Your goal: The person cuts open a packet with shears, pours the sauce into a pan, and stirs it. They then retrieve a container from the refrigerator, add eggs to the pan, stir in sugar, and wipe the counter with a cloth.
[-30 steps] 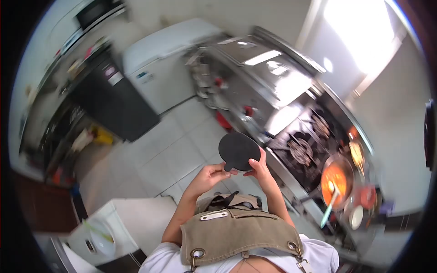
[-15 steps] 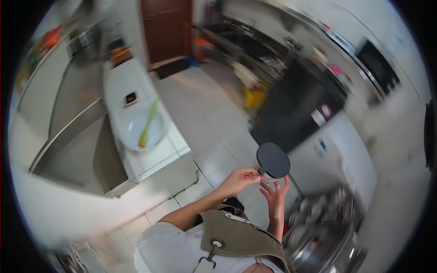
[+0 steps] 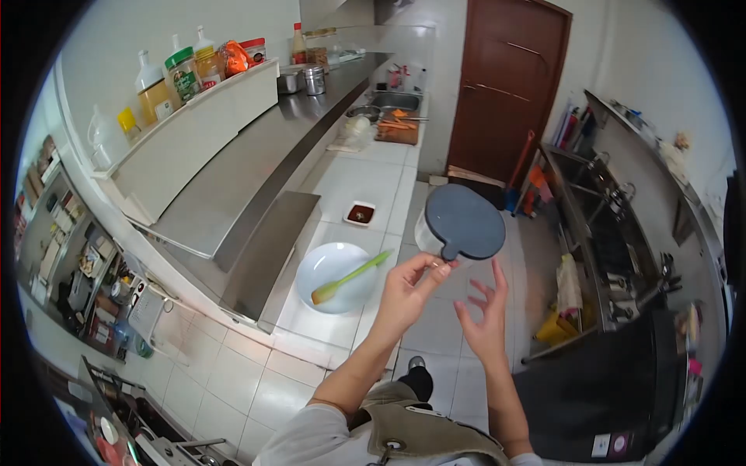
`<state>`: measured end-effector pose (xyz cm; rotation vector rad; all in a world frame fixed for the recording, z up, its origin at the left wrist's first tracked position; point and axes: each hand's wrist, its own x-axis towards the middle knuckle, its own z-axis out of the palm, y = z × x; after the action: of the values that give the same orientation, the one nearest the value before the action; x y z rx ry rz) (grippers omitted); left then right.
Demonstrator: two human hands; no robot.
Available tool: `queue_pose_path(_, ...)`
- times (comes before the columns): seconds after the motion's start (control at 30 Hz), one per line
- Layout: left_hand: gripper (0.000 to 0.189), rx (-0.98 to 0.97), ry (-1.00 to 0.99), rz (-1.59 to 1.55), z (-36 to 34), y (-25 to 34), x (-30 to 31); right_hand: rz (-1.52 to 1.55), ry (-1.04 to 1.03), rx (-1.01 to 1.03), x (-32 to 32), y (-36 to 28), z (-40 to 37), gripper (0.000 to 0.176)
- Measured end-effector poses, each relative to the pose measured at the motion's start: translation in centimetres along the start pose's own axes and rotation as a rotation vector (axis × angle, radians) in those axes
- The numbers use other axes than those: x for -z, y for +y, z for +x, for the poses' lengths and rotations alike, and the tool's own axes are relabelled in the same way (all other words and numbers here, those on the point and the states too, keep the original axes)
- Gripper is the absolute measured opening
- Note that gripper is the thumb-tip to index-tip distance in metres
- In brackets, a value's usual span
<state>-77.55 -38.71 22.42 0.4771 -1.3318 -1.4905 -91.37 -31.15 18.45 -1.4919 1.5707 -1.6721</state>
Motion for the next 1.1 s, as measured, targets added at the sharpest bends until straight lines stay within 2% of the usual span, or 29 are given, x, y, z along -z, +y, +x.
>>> queue_pose_path(0.07, 0.009, -0.03, 0.062, 0.009, 3.1, -0.1, 0.0, -0.16, -0.027, 0.265, -1.0, 1.8, 6.0, 0.076)
queue_pose_path(0.13, 0.009, -0.017, 0.126, -0.053, 5.7, -0.5, 0.4, -0.05, -0.038, 0.321, -2.2, 3.2, 10.8, 0.075)
queue_pose_path(0.27, 0.009, -0.08, 0.252, 0.039, 10.1, -0.3, 1.5, 0.188, -0.141, 0.377, -4.8, 4.5, 18.0, 0.071)
queue_pose_path(0.33, 0.008, -0.064, 0.327, 0.125, 11.2, 1.2, 1.8, 0.291, -0.232, 0.379, -6.2, 3.9, 20.9, 0.07)
queue_pose_path(0.43, 0.011, -0.205, 0.335, 0.336, 13.3, 3.7, 2.3, 0.477, -0.379, 0.39, -9.1, 2.7, 25.5, 0.07)
queue_pose_path(0.53, 0.012, -0.285, 0.482, 0.507, 15.4, 6.0, 2.8, 0.602, -0.5, 0.43, -12.4, 0.6, 29.9, 0.07)
queue_pose_path(0.6, 0.017, -0.332, 0.552, 0.55, 16.9, 7.6, 2.8, 0.59, -0.541, 0.648, -15.0, -0.4, 32.8, 0.069)
queue_pose_path(0.63, 0.022, -0.344, 0.573, 0.563, 17.7, 8.1, 2.8, 0.612, -0.573, 0.643, -16.2, -0.8, 34.2, 0.069)
queue_pose_path(0.7, 0.026, -0.332, 0.661, 0.618, 19.3, 8.9, 2.8, 0.591, -0.65, 0.765, -18.4, -1.2, 37.0, 0.068)
queue_pose_path(0.8, 0.03, -0.331, 0.767, 0.709, 21.8, 9.3, 3.6, 0.492, -0.788, 0.767, -20.3, -2.1, 39.8, 0.066)
queue_pose_path(0.87, 0.032, -0.332, 0.808, 0.747, 22.8, 9.5, 4.3, 0.506, -0.811, 0.837, -21.5, -2.3, 41.4, 0.064)
queue_pose_path(1.0, 0.036, -0.235, 0.895, 0.745, 24.0, 10.3, 5.0, 0.368, -0.977, 0.901, -23.1, -2.8, 43.8, 0.063)
queue_pose_path(1.07, 0.037, -0.078, 0.869, 0.722, 24.0, 11.2, 5.9, 0.281, -1.007, 0.949, -23.7, -2.8, 44.4, 0.064)
queue_pose_path(1.1, 0.036, -0.07, 0.883, 0.696, 24.1, 11.8, 6.2, 0.288, -1.035, 0.955, -23.8, -2.8, 44.6, 0.064)
